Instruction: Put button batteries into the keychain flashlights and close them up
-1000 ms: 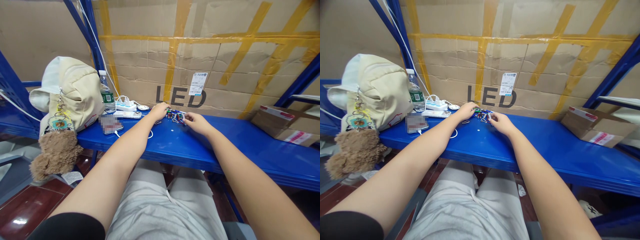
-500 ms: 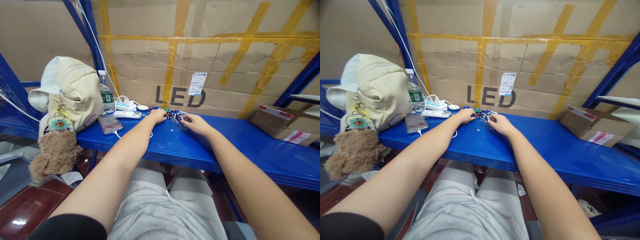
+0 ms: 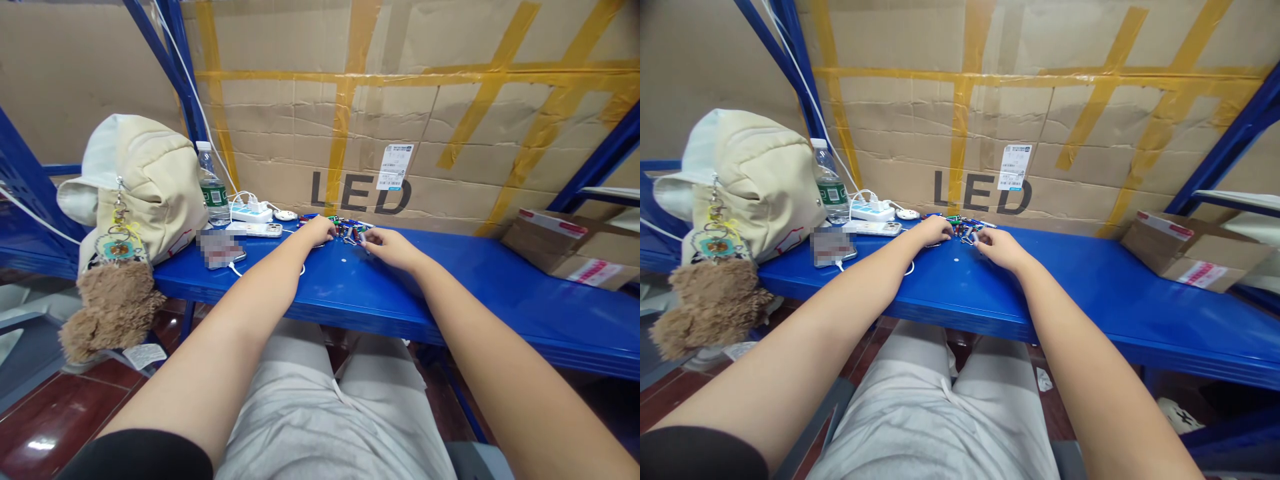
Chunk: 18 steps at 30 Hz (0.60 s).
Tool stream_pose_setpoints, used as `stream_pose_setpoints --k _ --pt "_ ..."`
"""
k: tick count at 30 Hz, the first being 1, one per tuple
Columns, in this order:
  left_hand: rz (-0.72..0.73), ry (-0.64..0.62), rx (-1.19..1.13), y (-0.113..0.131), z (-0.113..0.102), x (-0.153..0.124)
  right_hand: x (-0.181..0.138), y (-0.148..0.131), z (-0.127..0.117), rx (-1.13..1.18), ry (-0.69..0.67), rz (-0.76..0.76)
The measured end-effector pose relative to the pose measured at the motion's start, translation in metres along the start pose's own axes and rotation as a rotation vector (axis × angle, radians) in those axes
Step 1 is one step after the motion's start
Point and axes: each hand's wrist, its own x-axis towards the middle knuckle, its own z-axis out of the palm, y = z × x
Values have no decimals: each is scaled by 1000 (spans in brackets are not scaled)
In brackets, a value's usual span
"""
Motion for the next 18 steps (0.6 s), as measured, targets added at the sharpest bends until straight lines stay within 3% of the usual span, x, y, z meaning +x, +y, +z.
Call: stream_pose_setpoints --k 8,13,18 --pt "-10 -4 -139 -5 -10 -5 0 2 0 -8 13 -28" --pt "47 228 -707 7 -13 -7 -1 0 0 52 15 -30" --pt "86 172 -1090 25 -10 -7 0 -1 -1 80 19 -23"
